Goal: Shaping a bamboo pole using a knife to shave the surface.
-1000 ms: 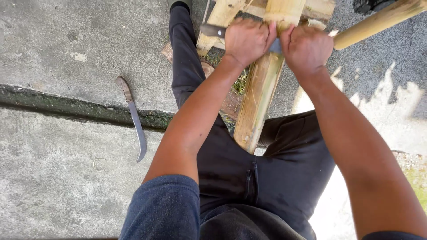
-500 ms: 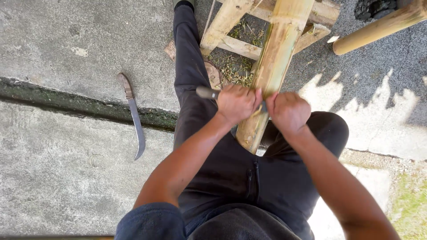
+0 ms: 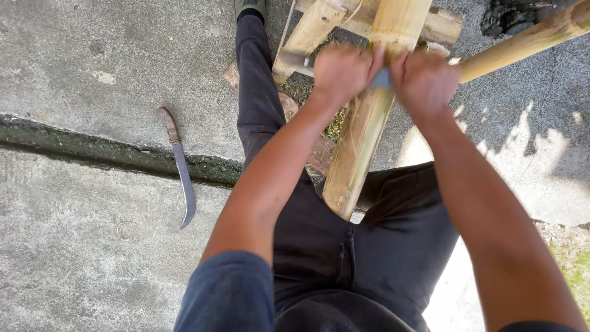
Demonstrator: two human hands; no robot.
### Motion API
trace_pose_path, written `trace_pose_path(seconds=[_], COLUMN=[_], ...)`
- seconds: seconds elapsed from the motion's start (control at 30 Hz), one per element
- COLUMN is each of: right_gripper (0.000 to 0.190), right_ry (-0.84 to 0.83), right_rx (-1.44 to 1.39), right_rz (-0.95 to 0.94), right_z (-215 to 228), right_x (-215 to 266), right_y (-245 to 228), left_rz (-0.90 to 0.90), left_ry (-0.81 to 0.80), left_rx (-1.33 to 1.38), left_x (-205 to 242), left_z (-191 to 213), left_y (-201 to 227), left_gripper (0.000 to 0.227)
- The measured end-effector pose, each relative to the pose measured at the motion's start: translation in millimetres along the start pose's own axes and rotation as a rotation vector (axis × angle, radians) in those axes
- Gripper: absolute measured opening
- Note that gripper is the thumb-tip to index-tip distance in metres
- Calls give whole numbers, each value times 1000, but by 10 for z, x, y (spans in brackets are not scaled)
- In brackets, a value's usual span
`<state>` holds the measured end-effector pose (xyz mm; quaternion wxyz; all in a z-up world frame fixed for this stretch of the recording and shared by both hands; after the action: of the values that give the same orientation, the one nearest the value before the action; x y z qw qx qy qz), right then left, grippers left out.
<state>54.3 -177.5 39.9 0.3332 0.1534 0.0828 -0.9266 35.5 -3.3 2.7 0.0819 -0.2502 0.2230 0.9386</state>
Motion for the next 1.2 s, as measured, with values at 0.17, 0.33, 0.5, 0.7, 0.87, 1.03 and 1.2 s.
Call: trace_pose_path(seconds=[0.17,0.33,0.5,0.7,0.87,1.03,1.2], right_gripper=[33,31,36,32,33,36,35], right_ry=[159,169,82,116,131,85,66], right_rx=[67,66,45,26,33,-24,-44], right_rz=[145,151,99,95,99,64,64], right_z=[-68,33,63,197,294,243,381], right_x=[-504,-406,-95,70,105,400,799], right_y=[391,260,79,-225,-379,-511,-955], left_rz=[-9,-26,-61,-27,-3,12,24], left_ry=[184,251,286,51,134,135,35], left_rx=[17,7,9,30,40,52,69], left_x=[-605,-471,-175,118,260,545,1051], left_z=[-339,-163,48,156,237,422,736], left_y=[-169,-74,22,101,150,225,376], left_gripper=[50,47,45,50,48,45,45])
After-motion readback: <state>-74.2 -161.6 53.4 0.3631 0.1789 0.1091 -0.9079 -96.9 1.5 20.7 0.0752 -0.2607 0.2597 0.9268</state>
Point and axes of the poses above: each hand's wrist, its own x-axis away from the middle knuckle, its own z-axis out of the back of the hand, y = z × x, the point moved 3 cm from there along -x, towards the middle knuckle, and after that the axes turned 5 degrees about -x, right-handed, at the moved point
